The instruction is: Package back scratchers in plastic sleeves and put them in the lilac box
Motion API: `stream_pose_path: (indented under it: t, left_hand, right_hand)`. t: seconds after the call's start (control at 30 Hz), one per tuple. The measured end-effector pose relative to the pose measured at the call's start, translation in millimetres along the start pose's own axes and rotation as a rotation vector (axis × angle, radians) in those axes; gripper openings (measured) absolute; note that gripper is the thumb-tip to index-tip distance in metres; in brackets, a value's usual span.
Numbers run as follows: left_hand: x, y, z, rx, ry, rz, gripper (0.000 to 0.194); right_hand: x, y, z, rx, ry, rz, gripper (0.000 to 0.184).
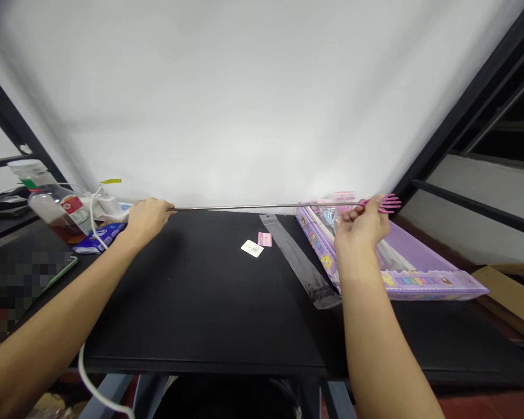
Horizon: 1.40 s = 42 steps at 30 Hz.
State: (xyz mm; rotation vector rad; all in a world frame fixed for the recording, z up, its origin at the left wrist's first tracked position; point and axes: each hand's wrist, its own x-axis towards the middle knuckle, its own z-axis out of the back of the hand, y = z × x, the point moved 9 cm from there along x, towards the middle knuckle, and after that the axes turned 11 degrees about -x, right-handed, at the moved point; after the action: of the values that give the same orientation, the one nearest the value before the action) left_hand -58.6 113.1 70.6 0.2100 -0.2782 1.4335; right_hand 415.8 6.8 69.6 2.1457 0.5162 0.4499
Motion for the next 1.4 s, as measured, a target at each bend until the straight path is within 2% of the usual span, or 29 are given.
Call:
stream_pose_path:
  t: [0.07, 0.17, 0.27, 0.37, 0.5, 0.63, 0.73, 0.77, 0.8, 0.87, 0.93, 0.97, 1.03, 1.17, 1.27, 1.4]
  left_hand:
    - [-4, -21, 2.0, 0.004, -0.012, -0.096, 0.033]
    - [-15, -67, 7.2, -0.030, -0.065, -0.328, 0.031]
    - [-30, -100, 13.8, -0.082, -0.127, -0.449, 0.027]
    - [-46, -121, 21.1, -0.123, -0.183, -0.533, 0.024]
    - [-61, -140, 26.6, -0.216, -0.189, -0.632, 0.024]
    - [-56, -138, 24.8, -0.335, -0.114, -0.553, 0.027]
    - [-48, -125, 16.8, -0.402, -0.049, -0.483, 0.029]
    - [-45, -119, 11.5, -0.410, -0.022, -0.459, 0.029]
    - [-42, -112, 5.0, -0.410, 0.007, -0.434, 0.029]
    - [-37, -100, -10.6, -0.395, 0.073, -0.395, 0.029]
    - [-33, -91, -24.1, -0.388, 0.124, -0.382, 0.027]
    - [-32, -90, -28.8, -0.389, 0.140, -0.384, 0.025]
    - [-32, -90, -34.6, -0.397, 0.158, -0.397, 0.023]
    - [-36, -98, -36.4, -0.413, 0.166, -0.422, 0.025]
    - [-40, -104, -36.2, -0.429, 0.175, -0.445, 0.025]
    - [-43, -108, -36.4, -0.430, 0.186, -0.464, 0.025]
  right_hand:
    - [-14, -7, -17, -0.019, 0.100, -0.003, 0.039]
    - [-46, -28, -51, -0.109, 0.324, -0.061, 0.036]
    - [-91, -57, -86, -0.410, 0.687, -0.072, 0.037]
    - [-131, -75, -101, -0.548, 0.922, -0.047, 0.043]
    - [-162, -78, -113, -0.557, 1.083, 0.021, 0.043]
    - [-163, -77, -120, -0.627, 1.137, 0.062, 0.048]
    - [-141, -76, -111, -0.679, 1.072, -0.002, 0.055]
    - [-131, -74, -106, -0.730, 1.033, 0.028, 0.054]
    - [-123, -70, -102, -0.816, 1.002, 0.097, 0.051]
    - [-116, -63, -96, -1.071, 1.003, 0.337, 0.036]
    - [-122, -66, -95, -1.290, 1.098, 0.541, 0.021]
    - [-128, -71, -94, -1.356, 1.168, 0.594, 0.018]
    - [-138, -79, -93, -1.425, 1.274, 0.654, 0.019]
    - [-143, -83, -93, -1.543, 1.272, 0.781, 0.039]
    - [-134, -83, -90, -1.620, 1.201, 0.812, 0.041]
    - [-111, -90, -78, -1.753, 1.116, 0.682, 0.046]
